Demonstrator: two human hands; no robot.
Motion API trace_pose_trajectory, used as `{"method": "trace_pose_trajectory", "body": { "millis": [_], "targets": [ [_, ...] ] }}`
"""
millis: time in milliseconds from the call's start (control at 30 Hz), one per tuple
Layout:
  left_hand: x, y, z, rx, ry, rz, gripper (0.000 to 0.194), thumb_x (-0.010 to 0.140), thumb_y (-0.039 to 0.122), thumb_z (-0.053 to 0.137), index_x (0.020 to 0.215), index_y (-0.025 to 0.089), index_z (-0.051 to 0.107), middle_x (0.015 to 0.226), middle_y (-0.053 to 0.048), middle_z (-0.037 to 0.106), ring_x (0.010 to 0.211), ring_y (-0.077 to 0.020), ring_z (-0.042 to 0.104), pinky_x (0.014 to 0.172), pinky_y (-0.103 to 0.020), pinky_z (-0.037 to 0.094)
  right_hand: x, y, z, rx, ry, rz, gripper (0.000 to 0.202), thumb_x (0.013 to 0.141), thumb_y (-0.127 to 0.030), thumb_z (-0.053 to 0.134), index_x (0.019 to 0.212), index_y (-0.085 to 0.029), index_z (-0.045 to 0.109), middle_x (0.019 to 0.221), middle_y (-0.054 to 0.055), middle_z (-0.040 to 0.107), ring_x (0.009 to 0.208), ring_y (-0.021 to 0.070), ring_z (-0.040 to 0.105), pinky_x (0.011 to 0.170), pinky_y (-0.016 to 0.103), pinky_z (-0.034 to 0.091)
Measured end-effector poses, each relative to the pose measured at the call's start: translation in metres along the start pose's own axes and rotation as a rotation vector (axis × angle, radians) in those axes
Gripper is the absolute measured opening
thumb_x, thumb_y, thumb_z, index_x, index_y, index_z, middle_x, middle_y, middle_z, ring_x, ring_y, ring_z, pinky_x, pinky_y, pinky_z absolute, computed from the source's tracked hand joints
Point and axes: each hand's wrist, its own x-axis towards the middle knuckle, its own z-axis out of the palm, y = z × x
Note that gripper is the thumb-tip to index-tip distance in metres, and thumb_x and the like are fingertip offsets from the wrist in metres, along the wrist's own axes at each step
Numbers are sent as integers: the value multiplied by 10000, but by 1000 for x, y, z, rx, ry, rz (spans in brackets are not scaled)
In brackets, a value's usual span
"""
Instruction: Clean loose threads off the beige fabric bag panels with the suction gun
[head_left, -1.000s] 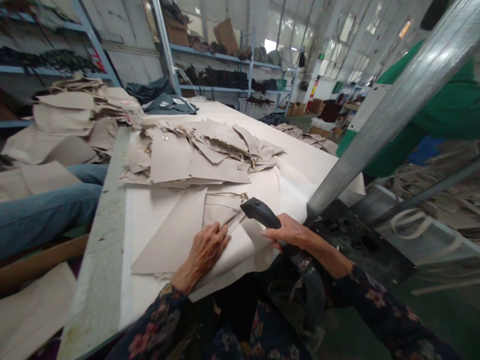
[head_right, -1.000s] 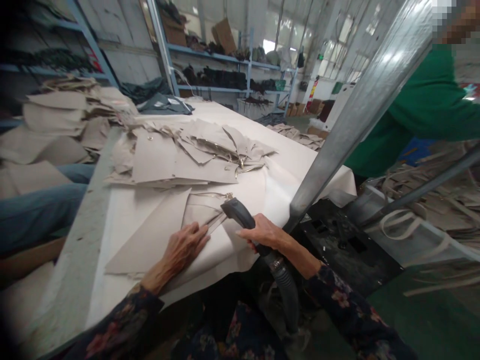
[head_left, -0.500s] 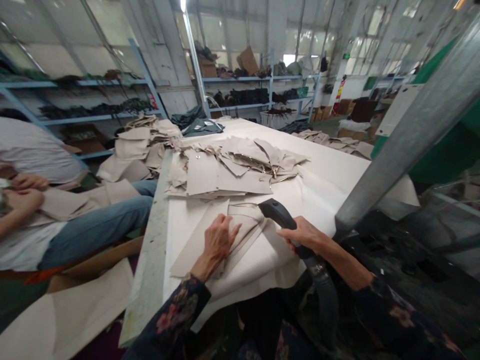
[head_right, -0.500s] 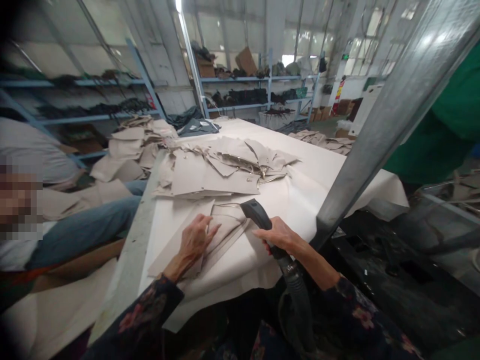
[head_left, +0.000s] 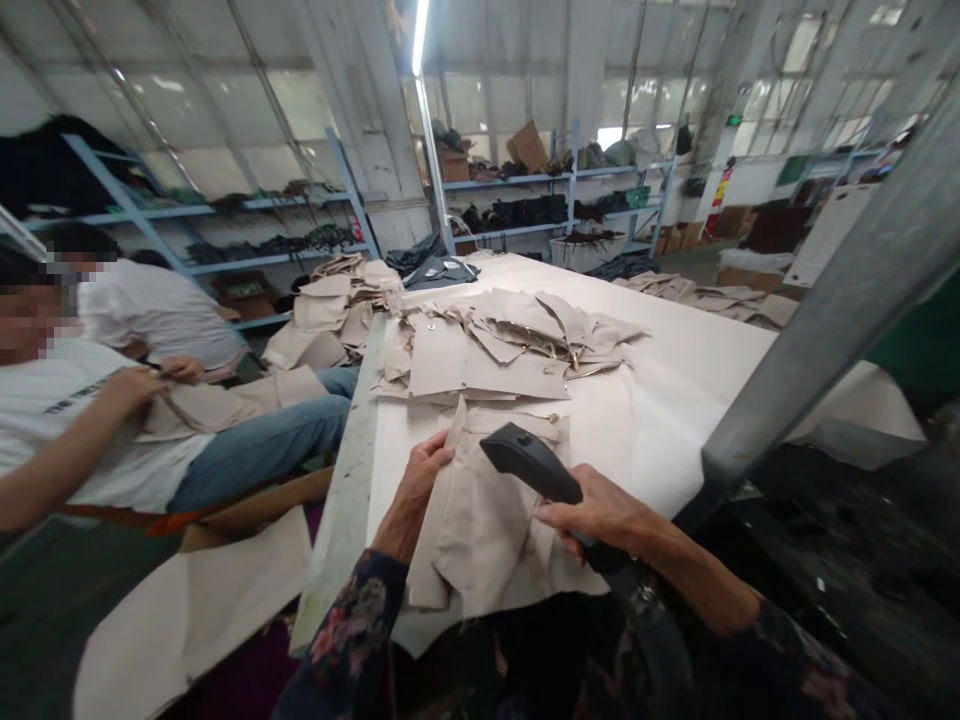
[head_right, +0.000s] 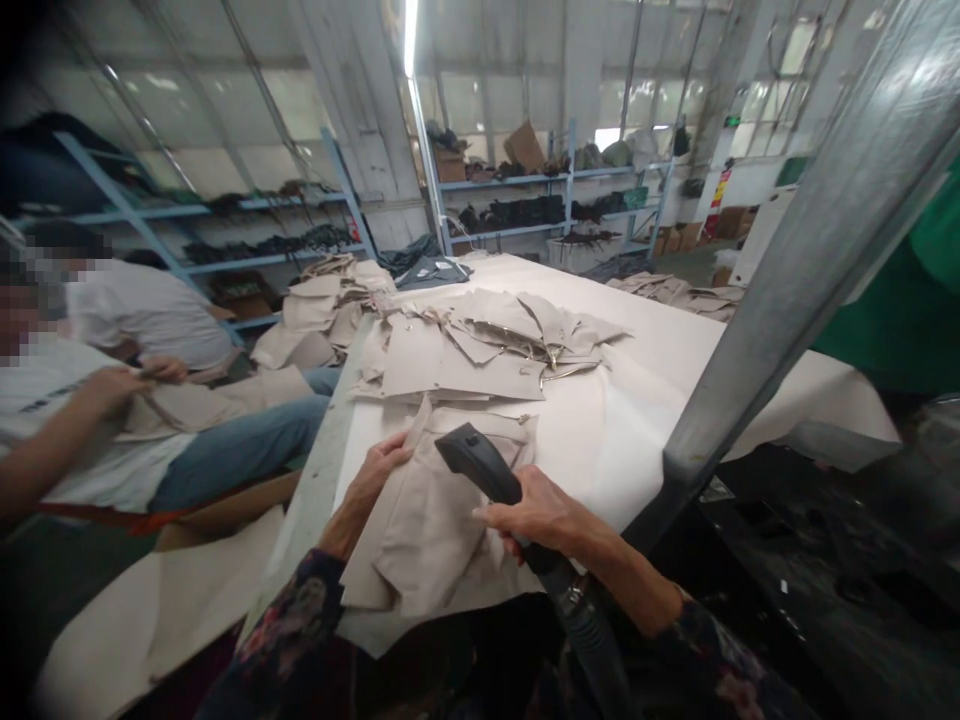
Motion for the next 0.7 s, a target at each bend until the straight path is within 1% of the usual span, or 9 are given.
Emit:
{"method": "trace_pose_trajectory", "body": {
  "millis": [67,133,200,267,367,433,600,700],
  "targets": [
    [-14,-1,2,-108,-15,-16,605,610,355,614,1158,98,630,753,-58,714,593,-193,626,577,-287,477,8,-3,10,23,-43,-33,227,758,-351,635,724,-151,535,474,-39,530,396,93,503,393,202,454],
    [-25,-7,5,-282,-45,-46,627,617,302,631,1214,114,602,800,-62,730,595,-190,642,581,-284,489,16,-5,18,49,-64,-47,237,751,-360,644,716,-155,531,488,-38,532,405,93,506,403,207,468],
    [-33,-16,9,-481,-84,-76,652,611,237,652,1249,122,582,830,-67,738,628,-202,664,599,-284,501,25,-9,23,58,-52,-36,259,739,-373,656,690,-157,522,498,-31,535,408,93,503,397,207,465],
    [-38,-26,13,-607,-112,-89,679,597,201,672,1265,122,574,852,-73,743,688,-228,684,637,-297,516,34,-13,24,68,-20,-34,281,725,-379,670,652,-155,516,494,-25,533,402,91,498,380,199,449],
    [-40,-39,16,-670,-133,-98,682,589,196,692,1259,121,584,883,-77,746,773,-262,694,690,-319,530,43,-17,21,86,-16,-80,295,733,-383,665,620,-147,529,489,-21,532,400,90,505,382,196,448],
    [-39,-44,15,-689,-134,-92,666,587,190,693,1244,124,597,895,-76,747,808,-273,693,716,-327,533,40,-15,21,59,-40,-80,288,740,-384,662,631,-147,539,492,-19,542,399,94,513,382,199,451],
    [-39,-47,13,-723,-109,-69,571,607,173,678,1173,117,640,932,-90,741,840,-274,688,727,-328,534,18,1,31,8,-80,68,250,716,-358,680,719,-165,523,493,-33,550,389,95,503,374,208,460],
    [-45,-46,16,-756,-138,-65,570,638,181,653,1204,125,621,966,-94,733,839,-269,686,725,-332,534,19,5,27,43,-62,52,256,717,-363,678,758,-162,525,503,-41,543,391,92,500,370,205,457]
  ]
}}
